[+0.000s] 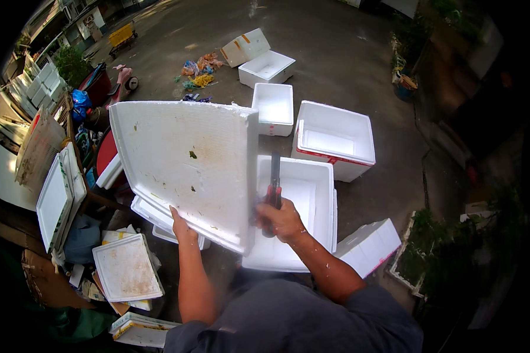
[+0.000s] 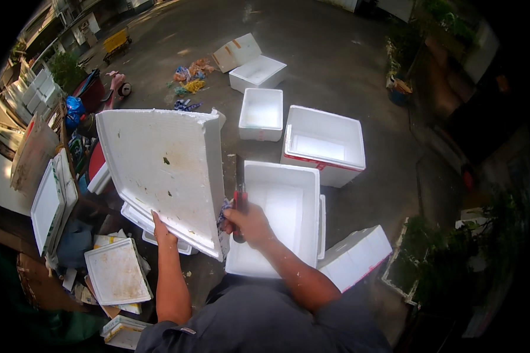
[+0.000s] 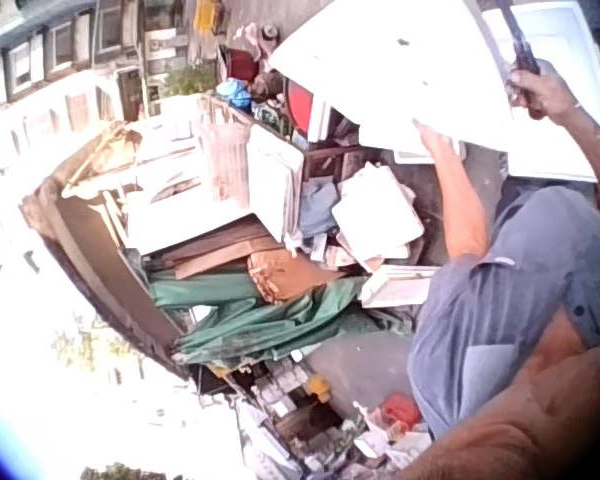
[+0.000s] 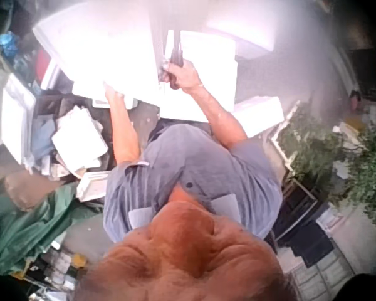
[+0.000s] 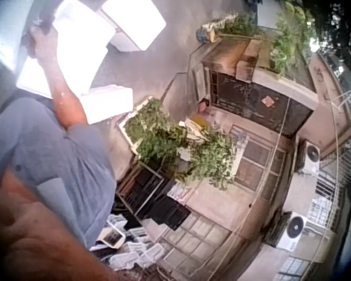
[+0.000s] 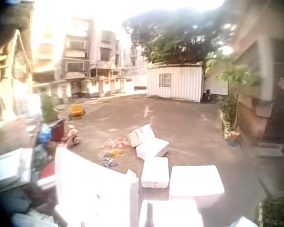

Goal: The person disassembles styrofoam boxes using a utility knife. They cut through tape and styrofoam to break the boxes down into smaller pieces, which are then placed into a large red bucket.

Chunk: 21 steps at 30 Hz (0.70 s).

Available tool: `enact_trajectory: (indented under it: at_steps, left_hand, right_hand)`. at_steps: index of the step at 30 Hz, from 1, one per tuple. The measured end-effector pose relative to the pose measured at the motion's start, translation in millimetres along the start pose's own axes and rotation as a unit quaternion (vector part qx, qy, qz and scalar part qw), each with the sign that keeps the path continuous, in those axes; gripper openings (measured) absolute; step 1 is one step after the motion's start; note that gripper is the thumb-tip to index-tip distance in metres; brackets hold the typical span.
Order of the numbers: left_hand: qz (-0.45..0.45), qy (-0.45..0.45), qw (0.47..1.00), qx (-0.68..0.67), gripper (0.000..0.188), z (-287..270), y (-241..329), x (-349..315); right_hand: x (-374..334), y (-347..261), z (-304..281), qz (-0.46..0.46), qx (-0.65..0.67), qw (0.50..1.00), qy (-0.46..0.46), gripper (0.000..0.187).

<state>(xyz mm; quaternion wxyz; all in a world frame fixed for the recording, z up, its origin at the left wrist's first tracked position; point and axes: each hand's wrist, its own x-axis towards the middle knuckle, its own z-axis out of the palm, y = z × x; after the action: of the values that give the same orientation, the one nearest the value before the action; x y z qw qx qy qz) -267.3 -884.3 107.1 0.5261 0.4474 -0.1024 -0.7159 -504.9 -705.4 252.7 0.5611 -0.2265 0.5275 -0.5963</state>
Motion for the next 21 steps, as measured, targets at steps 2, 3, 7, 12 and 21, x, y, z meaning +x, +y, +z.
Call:
enact_trajectory:
  at_steps: [2, 3, 7, 12, 21]
  left_hand:
    - [0.037, -0.021, 0.998, 0.05, 0.066, -2.7, 4.2, 0.4]
    - [0.06, -0.049, 0.993, 0.09, 0.072, -5.5, 4.5, 3.3]
    - [0.242, 0.049, 0.902, 0.354, 0.086, 20.4, 23.0, -24.2]
    - [0.243, -0.321, 0.864, 0.303, 0.085, 124.3, 18.6, -123.9]
    - [0.426, -0.213, 0.753, 0.454, 0.045, 176.3, -13.0, -128.0]
  right_hand:
    - [-4.1, -9.3, 9.5, -0.01, 0.023, 1.0, -0.009, 0.021]
    - [-2.8, -10.1, 11.8, -0.048, 0.002, 0.999, -0.002, 0.021]
    - [9.5, -11.8, 17.5, -0.176, -0.081, 0.981, 0.009, 0.021]
    - [17.5, 7.4, 12.8, -0.212, -0.226, 0.951, 0.002, 0.019]
    - [23.4, 3.9, 3.6, -0.072, -0.107, 0.99, 0.053, 0.022]
